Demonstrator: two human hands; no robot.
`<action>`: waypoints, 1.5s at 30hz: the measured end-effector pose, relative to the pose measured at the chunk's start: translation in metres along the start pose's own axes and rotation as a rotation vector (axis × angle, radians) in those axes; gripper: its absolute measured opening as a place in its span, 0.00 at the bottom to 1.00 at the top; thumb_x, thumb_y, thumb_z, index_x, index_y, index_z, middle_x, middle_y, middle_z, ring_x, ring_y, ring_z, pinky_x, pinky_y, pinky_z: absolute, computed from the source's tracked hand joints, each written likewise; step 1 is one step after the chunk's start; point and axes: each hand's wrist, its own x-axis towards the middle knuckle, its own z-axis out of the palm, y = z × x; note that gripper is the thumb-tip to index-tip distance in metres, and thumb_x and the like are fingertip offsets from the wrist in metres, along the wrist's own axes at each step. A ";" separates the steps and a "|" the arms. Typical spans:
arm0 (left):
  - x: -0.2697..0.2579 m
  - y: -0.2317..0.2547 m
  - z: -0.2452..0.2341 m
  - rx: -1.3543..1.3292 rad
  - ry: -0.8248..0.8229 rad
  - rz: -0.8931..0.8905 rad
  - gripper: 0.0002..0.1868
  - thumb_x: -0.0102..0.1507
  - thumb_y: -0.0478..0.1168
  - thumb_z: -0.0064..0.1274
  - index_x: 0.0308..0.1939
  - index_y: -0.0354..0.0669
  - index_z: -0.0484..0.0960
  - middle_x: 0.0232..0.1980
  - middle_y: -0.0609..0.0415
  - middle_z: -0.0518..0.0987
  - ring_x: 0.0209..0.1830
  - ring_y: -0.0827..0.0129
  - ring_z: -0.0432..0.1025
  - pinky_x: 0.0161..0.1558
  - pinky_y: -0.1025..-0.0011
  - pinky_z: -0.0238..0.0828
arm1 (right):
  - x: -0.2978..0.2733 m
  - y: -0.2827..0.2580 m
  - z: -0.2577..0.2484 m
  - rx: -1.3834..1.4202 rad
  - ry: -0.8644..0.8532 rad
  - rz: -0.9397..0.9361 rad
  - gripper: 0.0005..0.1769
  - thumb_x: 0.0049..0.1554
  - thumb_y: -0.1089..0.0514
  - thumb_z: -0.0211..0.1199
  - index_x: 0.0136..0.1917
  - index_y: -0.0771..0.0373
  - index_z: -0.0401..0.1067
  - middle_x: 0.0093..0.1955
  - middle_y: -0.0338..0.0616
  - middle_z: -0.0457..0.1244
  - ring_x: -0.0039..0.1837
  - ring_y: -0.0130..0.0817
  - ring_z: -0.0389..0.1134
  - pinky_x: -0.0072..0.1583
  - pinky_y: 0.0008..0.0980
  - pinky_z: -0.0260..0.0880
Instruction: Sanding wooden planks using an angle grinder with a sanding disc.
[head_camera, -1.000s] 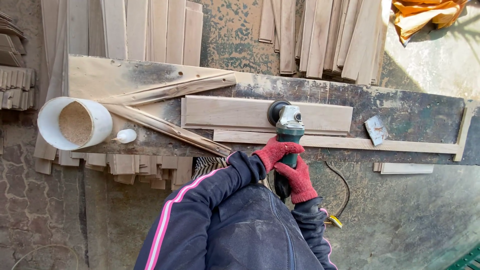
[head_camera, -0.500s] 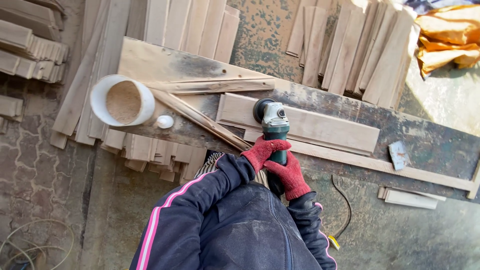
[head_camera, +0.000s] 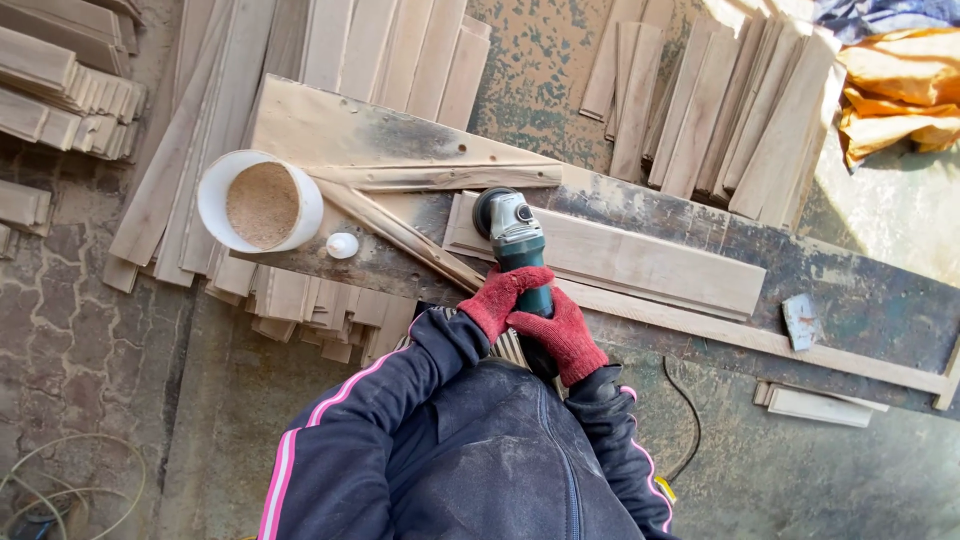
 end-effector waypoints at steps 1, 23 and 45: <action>0.009 -0.006 0.004 0.007 -0.003 -0.004 0.41 0.40 0.36 0.78 0.54 0.31 0.77 0.35 0.38 0.79 0.40 0.47 0.81 0.41 0.50 0.81 | -0.002 0.002 -0.005 0.005 0.005 0.003 0.37 0.32 0.41 0.85 0.52 0.57 0.77 0.45 0.52 0.70 0.52 0.45 0.71 0.56 0.43 0.70; 0.028 -0.118 0.097 0.247 -0.170 -0.103 0.36 0.39 0.34 0.77 0.50 0.32 0.80 0.36 0.40 0.81 0.39 0.46 0.80 0.41 0.49 0.79 | -0.022 0.115 -0.092 0.302 0.271 0.077 0.29 0.35 0.49 0.86 0.48 0.57 0.77 0.39 0.48 0.67 0.46 0.37 0.68 0.51 0.37 0.69; 0.028 -0.016 -0.051 0.182 -0.067 -0.124 0.19 0.49 0.36 0.67 0.43 0.38 0.83 0.37 0.44 0.82 0.30 0.51 0.82 0.34 0.62 0.86 | -0.030 0.009 0.011 0.165 -0.028 0.008 0.48 0.32 0.37 0.84 0.64 0.45 0.73 0.54 0.47 0.70 0.62 0.45 0.70 0.62 0.42 0.69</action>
